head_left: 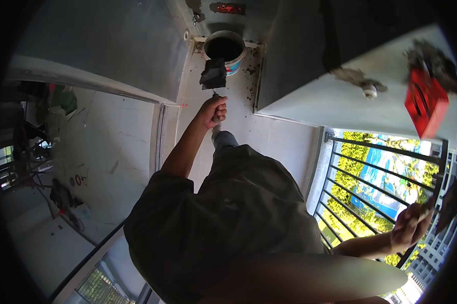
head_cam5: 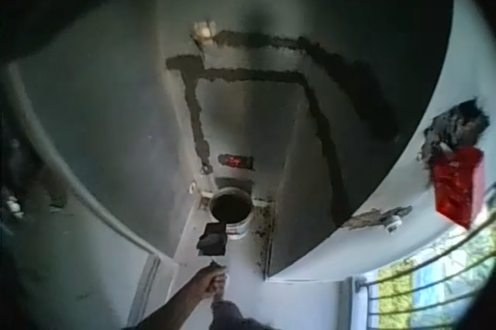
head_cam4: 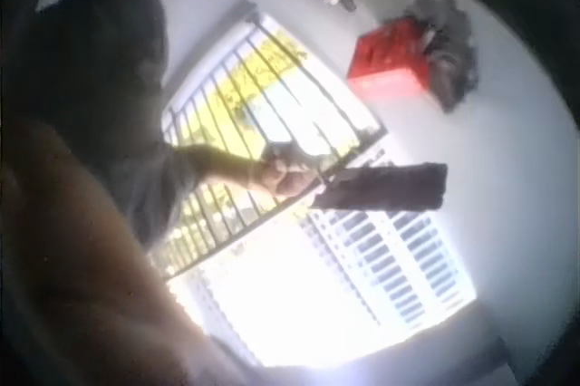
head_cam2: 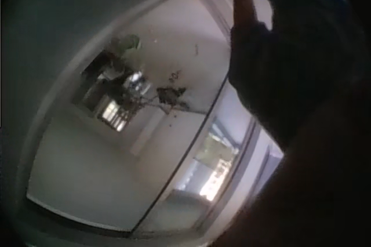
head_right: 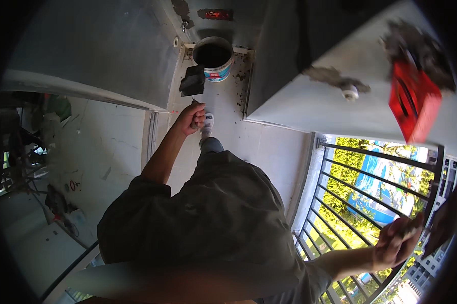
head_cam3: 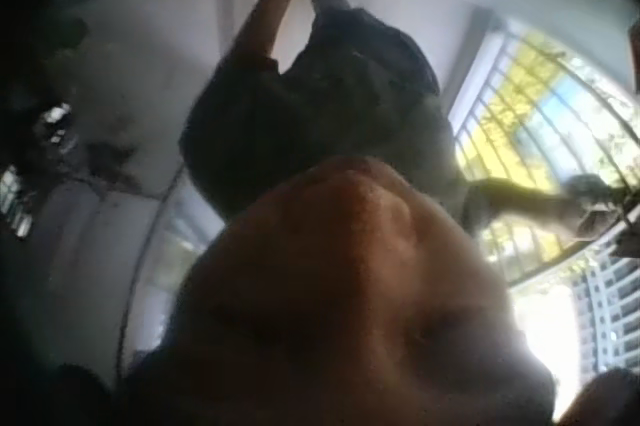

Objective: Plastering a wall around an electrical junction box using a trowel and bucket.

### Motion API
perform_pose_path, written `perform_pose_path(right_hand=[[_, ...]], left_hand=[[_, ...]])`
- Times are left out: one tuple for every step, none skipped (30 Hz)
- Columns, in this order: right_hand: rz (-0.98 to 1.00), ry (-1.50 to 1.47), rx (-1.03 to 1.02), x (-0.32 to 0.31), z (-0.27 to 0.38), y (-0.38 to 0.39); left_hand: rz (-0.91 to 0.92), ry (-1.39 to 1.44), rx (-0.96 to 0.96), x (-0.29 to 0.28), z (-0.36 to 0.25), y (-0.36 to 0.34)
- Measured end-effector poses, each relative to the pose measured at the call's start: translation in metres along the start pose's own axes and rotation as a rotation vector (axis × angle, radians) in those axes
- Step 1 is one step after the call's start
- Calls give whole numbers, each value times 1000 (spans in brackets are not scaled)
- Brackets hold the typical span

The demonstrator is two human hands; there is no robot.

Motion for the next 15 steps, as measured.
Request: perform_pose_path(right_hand=[[17, 10, -7, 25, 2, -2], [43, 18, -18, 50, 5, -4], [-121, -51, 72, 28, 1, 13], [-284, -155, 162, -2, -33, 24], [-239, -225, 138, 7, -64, 14], [-193, -259, 165, 29, -101, -13], [-139, -280, 191, 59, -139, -45], [-64, -302, 220, 93, -169, -82], [0, -301, 258, 126, -190, -111], [60, -296, 293, 161, -208, -138], [113, -285, 330, 196, -224, -161], [130, -252, 372, 222, -233, -170], [145, -214, 423, 263, -234, -170], [144, -194, 494, 372, -212, -134], [130, -168, 578, 404, -227, -151]], left_hand=[[-16, 14, 20, -18, -9, -10], [43, 63, -28, -32, -13, -24], [102, 141, -60, -54, -13, -37], [84, 200, -139, -73, -8, -57], [60, 78, -8, -83, -11, -87], [226, 117, -66, -75, -13, -118], [121, 29, -146, -58, -25, -131], [101, 21, -182, -56, -32, -145], [43, -35, -173, -54, -48, -139], [126, -10, -122, -52, -66, -133], [91, -27, -89, -59, -87, -131], [79, -15, -69, -61, -109, -135], [41, -50, -114, -66, -120, -143], [-17, -100, -180, -76, -128, -154], [-100, -57, -219, -81, -136, -159]])
Point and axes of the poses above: each hand's wrist, its own y-axis away from the middle knuckle, its own x-axis out of the palm, z = x × y, the point moved 7 cm from there along -y, towards the middle knuckle, and after that the axes turned 5 degrees about -y, right-handed, at the moved point
